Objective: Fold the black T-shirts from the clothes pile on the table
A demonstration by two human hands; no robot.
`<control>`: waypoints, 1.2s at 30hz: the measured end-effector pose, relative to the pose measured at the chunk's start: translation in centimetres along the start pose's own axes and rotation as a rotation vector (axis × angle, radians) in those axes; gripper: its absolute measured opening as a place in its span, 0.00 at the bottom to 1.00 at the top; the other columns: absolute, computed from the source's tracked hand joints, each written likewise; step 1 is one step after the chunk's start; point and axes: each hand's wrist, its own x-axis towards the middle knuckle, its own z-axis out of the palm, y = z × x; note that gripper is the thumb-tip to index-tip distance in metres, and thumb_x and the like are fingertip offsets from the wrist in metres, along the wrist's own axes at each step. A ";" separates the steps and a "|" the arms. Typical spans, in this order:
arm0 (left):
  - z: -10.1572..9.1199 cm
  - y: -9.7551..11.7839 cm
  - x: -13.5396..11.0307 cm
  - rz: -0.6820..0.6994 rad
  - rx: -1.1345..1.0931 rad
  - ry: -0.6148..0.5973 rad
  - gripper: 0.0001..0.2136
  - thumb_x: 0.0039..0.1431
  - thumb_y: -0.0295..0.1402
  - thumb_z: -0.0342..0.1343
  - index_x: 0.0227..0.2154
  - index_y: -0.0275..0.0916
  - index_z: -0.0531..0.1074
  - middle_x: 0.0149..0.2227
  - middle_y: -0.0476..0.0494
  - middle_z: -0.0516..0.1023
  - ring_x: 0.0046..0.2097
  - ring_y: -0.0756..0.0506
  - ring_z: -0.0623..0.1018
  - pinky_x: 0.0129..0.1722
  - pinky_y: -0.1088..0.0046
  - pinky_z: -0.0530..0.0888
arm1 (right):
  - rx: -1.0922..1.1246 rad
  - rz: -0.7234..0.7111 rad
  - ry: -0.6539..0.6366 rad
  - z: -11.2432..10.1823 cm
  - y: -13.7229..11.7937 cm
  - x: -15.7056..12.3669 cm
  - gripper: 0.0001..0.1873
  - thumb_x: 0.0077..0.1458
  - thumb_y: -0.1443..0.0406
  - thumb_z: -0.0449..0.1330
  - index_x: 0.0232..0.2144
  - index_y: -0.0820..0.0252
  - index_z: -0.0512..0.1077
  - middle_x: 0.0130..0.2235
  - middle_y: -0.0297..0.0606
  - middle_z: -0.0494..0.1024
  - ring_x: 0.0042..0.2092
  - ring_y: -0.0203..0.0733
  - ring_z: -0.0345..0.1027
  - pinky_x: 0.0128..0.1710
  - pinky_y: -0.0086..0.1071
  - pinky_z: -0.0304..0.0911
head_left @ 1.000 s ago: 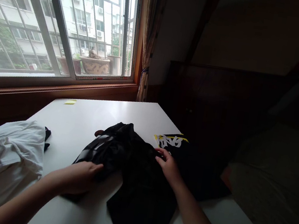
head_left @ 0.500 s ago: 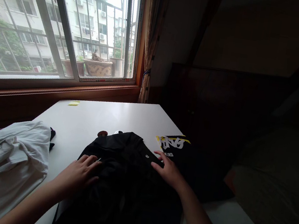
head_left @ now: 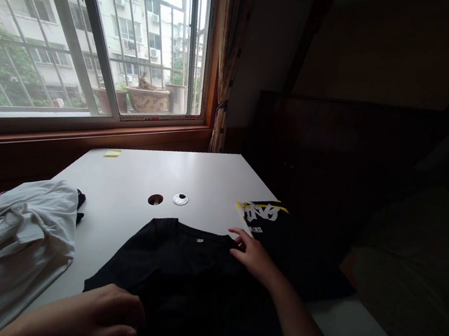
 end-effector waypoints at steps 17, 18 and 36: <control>2.0 -3.5 3.3 0.030 0.566 0.343 0.22 0.57 0.41 0.66 0.54 0.45 0.74 0.63 0.37 0.67 0.62 0.29 0.67 0.57 0.50 0.74 | 0.020 -0.155 0.038 1.0 -1.1 -0.3 0.24 0.57 0.63 0.59 0.56 0.50 0.71 0.48 0.39 0.77 0.48 0.46 0.71 0.49 0.38 0.65; 2.2 -3.3 2.7 0.037 0.552 0.319 0.22 0.56 0.40 0.66 0.54 0.45 0.73 0.62 0.37 0.68 0.62 0.29 0.67 0.59 0.50 0.73 | 0.017 -0.142 0.008 0.8 -1.1 -0.4 0.24 0.57 0.62 0.60 0.56 0.49 0.71 0.47 0.38 0.77 0.46 0.45 0.71 0.48 0.38 0.65; -2.7 -9.2 -5.0 -0.089 -0.160 0.752 0.17 0.59 0.50 0.57 0.43 0.43 0.73 0.39 0.44 0.81 0.40 0.40 0.81 0.38 0.68 0.78 | -0.032 0.096 -0.148 -3.9 0.0 -6.1 0.12 0.57 0.55 0.60 0.33 0.56 0.75 0.36 0.37 0.79 0.40 0.48 0.72 0.39 0.35 0.63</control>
